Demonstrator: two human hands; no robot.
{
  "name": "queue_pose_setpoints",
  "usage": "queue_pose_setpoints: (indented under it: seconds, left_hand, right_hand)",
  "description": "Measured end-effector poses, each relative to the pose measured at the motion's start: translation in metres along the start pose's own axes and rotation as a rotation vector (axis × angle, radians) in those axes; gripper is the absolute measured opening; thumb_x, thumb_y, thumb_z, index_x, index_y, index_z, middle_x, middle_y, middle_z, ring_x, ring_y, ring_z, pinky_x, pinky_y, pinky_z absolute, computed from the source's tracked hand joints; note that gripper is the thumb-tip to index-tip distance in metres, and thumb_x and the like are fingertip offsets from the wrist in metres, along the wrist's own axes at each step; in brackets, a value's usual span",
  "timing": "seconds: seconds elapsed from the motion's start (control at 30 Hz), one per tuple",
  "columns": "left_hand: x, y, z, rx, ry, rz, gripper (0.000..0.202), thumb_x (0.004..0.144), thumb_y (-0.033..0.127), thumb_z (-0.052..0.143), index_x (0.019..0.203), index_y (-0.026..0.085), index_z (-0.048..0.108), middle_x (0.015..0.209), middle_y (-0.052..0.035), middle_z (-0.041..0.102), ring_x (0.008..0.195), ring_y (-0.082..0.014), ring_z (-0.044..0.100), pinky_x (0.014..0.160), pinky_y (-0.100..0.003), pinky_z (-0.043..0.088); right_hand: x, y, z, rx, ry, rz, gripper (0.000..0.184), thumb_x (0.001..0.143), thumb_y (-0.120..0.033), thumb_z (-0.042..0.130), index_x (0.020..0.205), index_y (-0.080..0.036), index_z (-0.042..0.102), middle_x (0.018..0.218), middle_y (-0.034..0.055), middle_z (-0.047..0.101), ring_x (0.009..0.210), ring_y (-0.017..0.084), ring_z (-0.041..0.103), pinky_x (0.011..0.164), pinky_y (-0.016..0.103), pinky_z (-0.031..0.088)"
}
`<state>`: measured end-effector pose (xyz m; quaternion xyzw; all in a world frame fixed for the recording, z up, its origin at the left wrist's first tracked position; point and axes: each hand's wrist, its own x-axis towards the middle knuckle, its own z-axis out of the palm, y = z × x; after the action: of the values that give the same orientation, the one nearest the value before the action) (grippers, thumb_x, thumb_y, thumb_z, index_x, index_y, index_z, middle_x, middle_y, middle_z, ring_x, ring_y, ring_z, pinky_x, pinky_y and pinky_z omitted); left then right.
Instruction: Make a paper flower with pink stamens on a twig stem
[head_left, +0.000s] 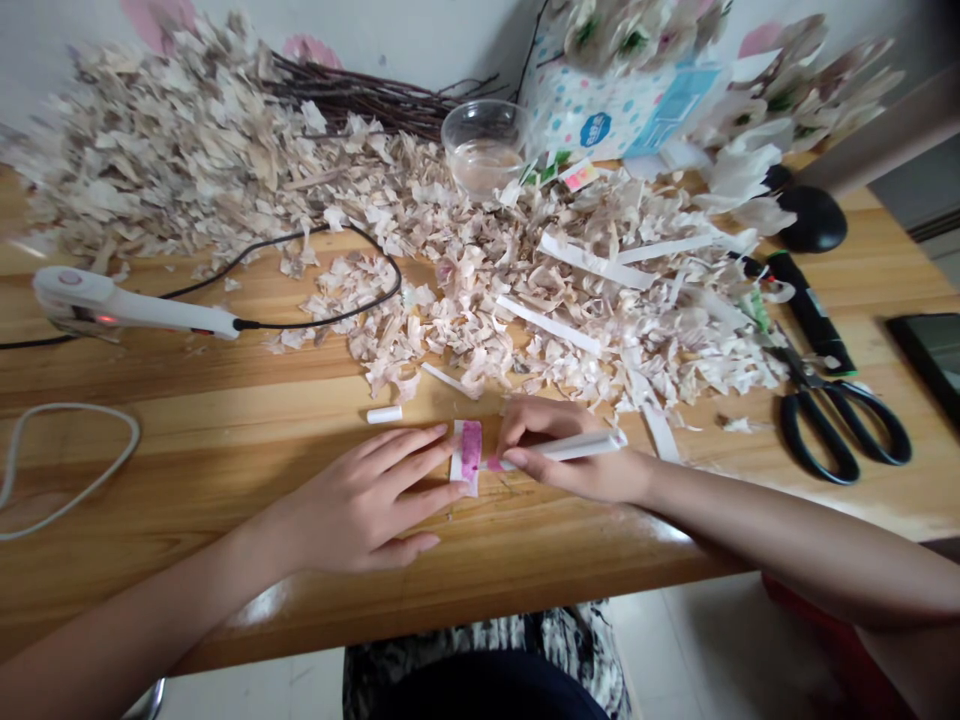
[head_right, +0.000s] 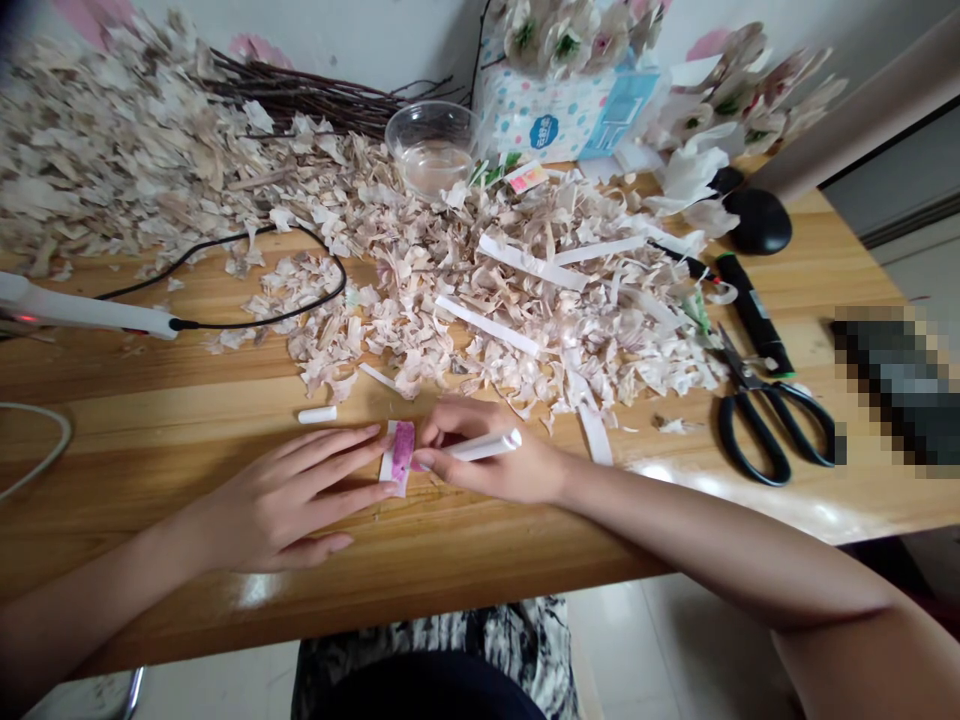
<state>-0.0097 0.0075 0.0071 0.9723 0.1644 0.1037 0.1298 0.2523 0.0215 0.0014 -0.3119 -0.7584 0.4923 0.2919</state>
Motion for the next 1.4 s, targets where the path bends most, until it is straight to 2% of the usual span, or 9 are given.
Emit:
queue_pose_setpoints:
  seconds: [0.17, 0.37, 0.6, 0.83, 1.23, 1.4]
  left_hand:
    - [-0.0006, -0.0003, 0.0008, -0.002, -0.007, -0.002, 0.037, 0.091, 0.033, 0.045, 0.121, 0.018, 0.059, 0.132, -0.0169, 0.053, 0.128, -0.0328, 0.042, 0.098, -0.049, 0.045]
    - [-0.0005, 0.0, 0.0012, 0.008, -0.007, -0.009, 0.037, 0.091, 0.034, 0.045, 0.121, 0.019, 0.059, 0.135, -0.0153, 0.051, 0.13, -0.0312, 0.04, 0.1, -0.047, 0.043]
    - [-0.0006, -0.0004, 0.0008, -0.003, -0.016, 0.004, 0.037, 0.092, 0.032, 0.044, 0.121, 0.017, 0.06, 0.134, -0.0186, 0.05, 0.128, -0.0339, 0.042, 0.098, -0.05, 0.044]
    - [-0.0016, -0.0007, 0.0016, -0.013, -0.037, -0.01, 0.037, 0.091, 0.033, 0.044, 0.122, 0.018, 0.059, 0.136, -0.0179, 0.049, 0.129, -0.0342, 0.041, 0.098, -0.051, 0.044]
    - [-0.0009, -0.0004, 0.0015, -0.019, -0.017, -0.012, 0.036, 0.091, 0.032, 0.045, 0.121, 0.018, 0.059, 0.136, -0.0168, 0.049, 0.13, -0.0328, 0.04, 0.099, -0.049, 0.043]
    - [-0.0002, -0.0003, 0.0002, -0.01, -0.012, -0.003, 0.036, 0.091, 0.032, 0.045, 0.12, 0.017, 0.06, 0.133, -0.0175, 0.052, 0.127, -0.0334, 0.043, 0.098, -0.049, 0.045]
  right_hand:
    - [0.0008, 0.001, 0.0001, -0.053, -0.054, -0.049, 0.016, 0.09, -0.026, 0.054, 0.078, -0.015, 0.057, 0.069, 0.0026, 0.058, 0.064, 0.012, 0.052, 0.06, 0.024, 0.041]
    - [0.0006, 0.0011, -0.0006, -0.077, -0.042, -0.056, 0.017, 0.09, -0.025, 0.053, 0.076, -0.016, 0.056, 0.067, 0.0023, 0.059, 0.064, 0.013, 0.051, 0.06, 0.024, 0.041]
    - [0.0001, 0.0012, -0.0003, -0.042, -0.028, -0.004, 0.015, 0.089, -0.024, 0.054, 0.078, -0.015, 0.058, 0.069, 0.003, 0.059, 0.063, 0.012, 0.053, 0.059, 0.024, 0.042]
    - [0.0, 0.001, -0.0001, -0.067, 0.007, 0.023, 0.017, 0.089, -0.024, 0.053, 0.076, -0.014, 0.057, 0.067, 0.0016, 0.057, 0.061, 0.01, 0.052, 0.057, 0.022, 0.041]
    - [0.0008, -0.0001, 0.0001, -0.085, 0.04, 0.014, 0.02, 0.091, -0.025, 0.051, 0.074, -0.015, 0.056, 0.066, 0.0011, 0.057, 0.06, 0.011, 0.052, 0.058, 0.022, 0.041]
    - [0.0003, 0.0004, -0.0002, -0.089, -0.005, -0.004, 0.018, 0.09, -0.025, 0.053, 0.076, -0.015, 0.057, 0.067, 0.0017, 0.058, 0.06, 0.011, 0.052, 0.057, 0.022, 0.04]
